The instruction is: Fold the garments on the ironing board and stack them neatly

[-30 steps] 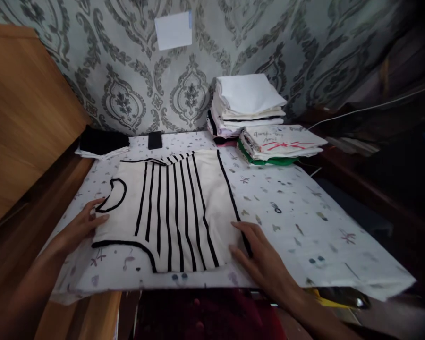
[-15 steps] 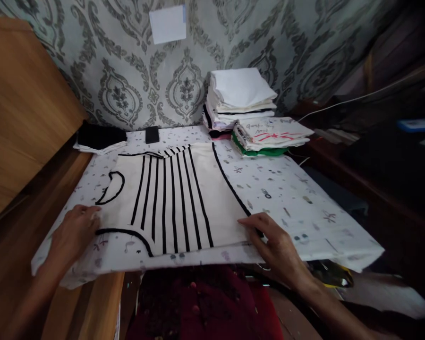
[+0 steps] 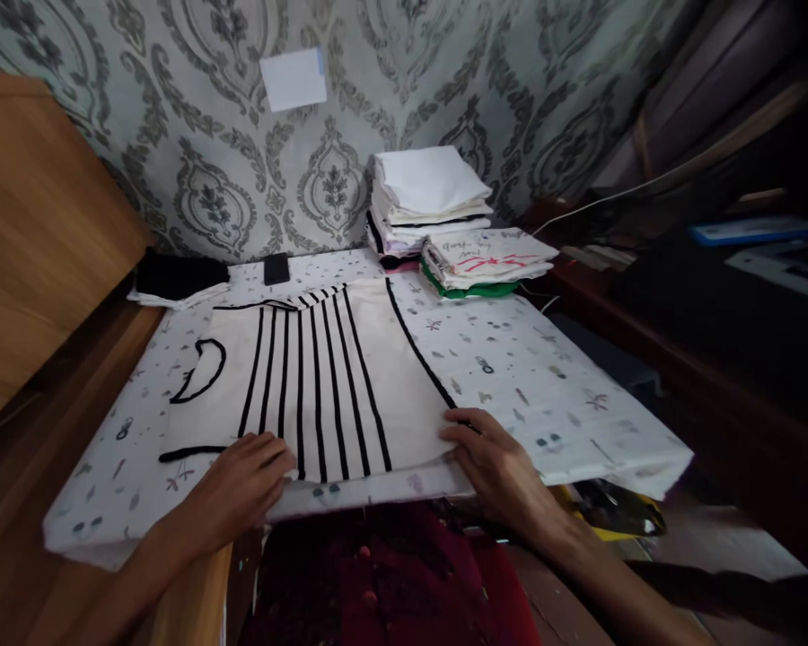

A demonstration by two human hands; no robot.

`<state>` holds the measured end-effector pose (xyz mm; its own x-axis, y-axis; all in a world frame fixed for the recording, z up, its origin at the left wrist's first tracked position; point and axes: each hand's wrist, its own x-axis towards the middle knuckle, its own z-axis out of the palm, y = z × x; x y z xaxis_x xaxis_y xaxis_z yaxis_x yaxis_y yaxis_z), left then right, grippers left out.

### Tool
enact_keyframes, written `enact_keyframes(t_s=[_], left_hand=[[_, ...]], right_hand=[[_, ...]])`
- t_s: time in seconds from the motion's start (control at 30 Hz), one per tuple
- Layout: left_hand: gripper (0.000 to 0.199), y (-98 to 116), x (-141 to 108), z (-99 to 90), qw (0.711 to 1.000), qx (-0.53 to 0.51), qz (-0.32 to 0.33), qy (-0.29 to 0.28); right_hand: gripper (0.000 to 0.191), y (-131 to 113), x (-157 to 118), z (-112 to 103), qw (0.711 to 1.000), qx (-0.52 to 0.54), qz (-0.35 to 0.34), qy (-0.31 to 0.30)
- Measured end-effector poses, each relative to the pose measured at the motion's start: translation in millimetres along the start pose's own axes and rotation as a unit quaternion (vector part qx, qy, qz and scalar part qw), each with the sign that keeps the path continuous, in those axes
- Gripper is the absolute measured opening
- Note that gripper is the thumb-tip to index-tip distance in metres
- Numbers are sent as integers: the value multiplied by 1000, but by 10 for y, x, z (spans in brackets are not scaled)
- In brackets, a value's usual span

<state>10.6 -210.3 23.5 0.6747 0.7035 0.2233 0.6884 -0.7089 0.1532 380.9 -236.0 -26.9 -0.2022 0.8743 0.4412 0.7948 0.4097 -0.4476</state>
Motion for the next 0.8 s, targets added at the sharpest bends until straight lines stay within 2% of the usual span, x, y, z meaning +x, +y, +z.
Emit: enact_keyframes(t_s=[0.07,0.1,0.17,0.27,0.37,0.47,0.53,0.6,0.67,0.8], left_hand=[[21,10,16,-128,998,-67,14,-9],[20,13,21,-191,994,-112,0,-8],[19,4,36,-283,981,-184,-66,-10],[23,-66,111,-333,945,-271,-182,-30],[29,-187,261,-372,904,-343,-256,7],[31,-305,380,-460,875,-392,-278,56],[31,-360,385,-516,872,-404,-272,56],[32,-386,331,-535,884,-392,-255,24],[34,-372,260,-512,900,-364,-235,-48],[35,-250,245,-431,913,-322,-142,-208]], right_hand=[[24,-28,62,-81,999,5,-15,34],[23,-46,92,-133,999,7,-22,46],[21,-82,158,-238,998,16,-19,52],[19,-107,319,-354,997,61,36,38],[14,-103,607,-415,981,152,110,41],[14,-131,922,-498,957,245,149,44],[13,-177,1041,-590,957,255,125,57],[11,-214,1033,-686,973,207,75,66],[12,-206,910,-745,988,146,27,41],[21,-41,535,-665,989,95,-24,-109]])
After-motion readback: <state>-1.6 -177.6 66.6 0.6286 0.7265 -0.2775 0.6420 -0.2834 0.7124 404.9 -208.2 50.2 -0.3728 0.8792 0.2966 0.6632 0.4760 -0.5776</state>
